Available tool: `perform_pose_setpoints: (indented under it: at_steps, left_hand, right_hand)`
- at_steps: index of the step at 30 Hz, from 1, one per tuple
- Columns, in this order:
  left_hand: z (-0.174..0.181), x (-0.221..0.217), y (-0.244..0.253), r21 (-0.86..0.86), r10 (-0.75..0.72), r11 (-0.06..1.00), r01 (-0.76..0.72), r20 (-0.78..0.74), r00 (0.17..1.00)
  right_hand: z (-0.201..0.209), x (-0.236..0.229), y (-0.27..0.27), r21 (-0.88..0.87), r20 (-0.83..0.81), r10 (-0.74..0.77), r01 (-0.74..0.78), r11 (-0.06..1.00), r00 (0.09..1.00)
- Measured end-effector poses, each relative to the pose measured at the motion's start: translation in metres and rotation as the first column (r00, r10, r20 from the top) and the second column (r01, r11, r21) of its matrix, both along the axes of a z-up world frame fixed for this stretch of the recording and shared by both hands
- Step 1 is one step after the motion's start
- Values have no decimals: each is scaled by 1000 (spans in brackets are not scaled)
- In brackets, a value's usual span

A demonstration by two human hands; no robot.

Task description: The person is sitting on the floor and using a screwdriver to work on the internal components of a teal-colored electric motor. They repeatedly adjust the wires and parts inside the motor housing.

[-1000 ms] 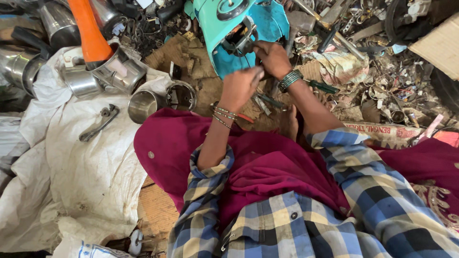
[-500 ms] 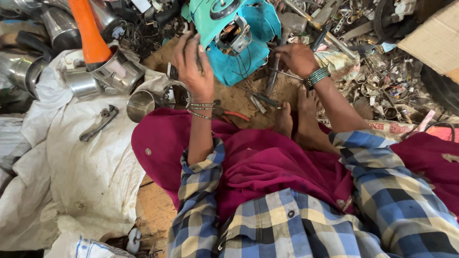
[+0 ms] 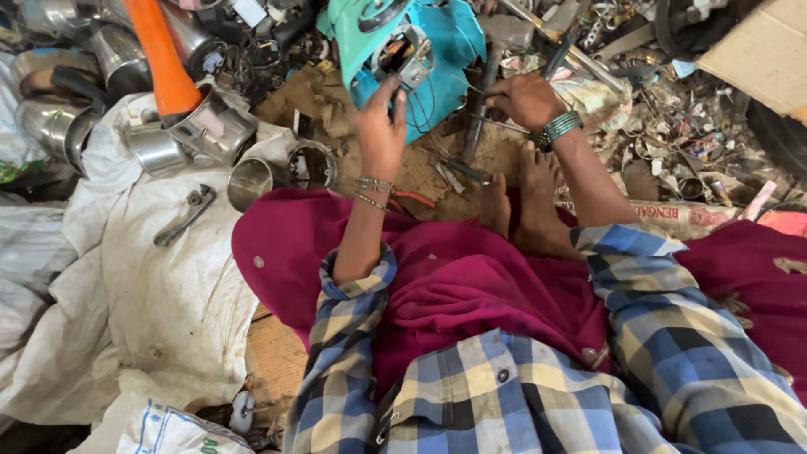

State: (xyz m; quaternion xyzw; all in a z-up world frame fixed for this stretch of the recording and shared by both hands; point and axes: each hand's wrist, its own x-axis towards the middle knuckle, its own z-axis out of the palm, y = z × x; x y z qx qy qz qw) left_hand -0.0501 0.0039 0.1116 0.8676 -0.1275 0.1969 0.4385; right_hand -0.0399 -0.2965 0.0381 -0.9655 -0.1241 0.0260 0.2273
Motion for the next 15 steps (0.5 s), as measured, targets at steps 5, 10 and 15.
perform_pose_setpoints:
  at_steps: [5, 10, 15]
  left_hand:
    - [-44, 37, -12, 329, 234, 936, -126, -312, 921]
    - [-86, 80, -17, 453, 288, 871, -190, -156, 945]
    - [-106, 92, -30, 546, 323, 808, -221, -97, 941]
  right_hand:
    - [-19, 0, -9, 67, -35, 37, -34, 997, 999]
    - [-25, -1, -15, 104, -245, 89, -65, 992, 965]
    - [-25, 1, -23, 126, -201, 82, -57, 990, 976]
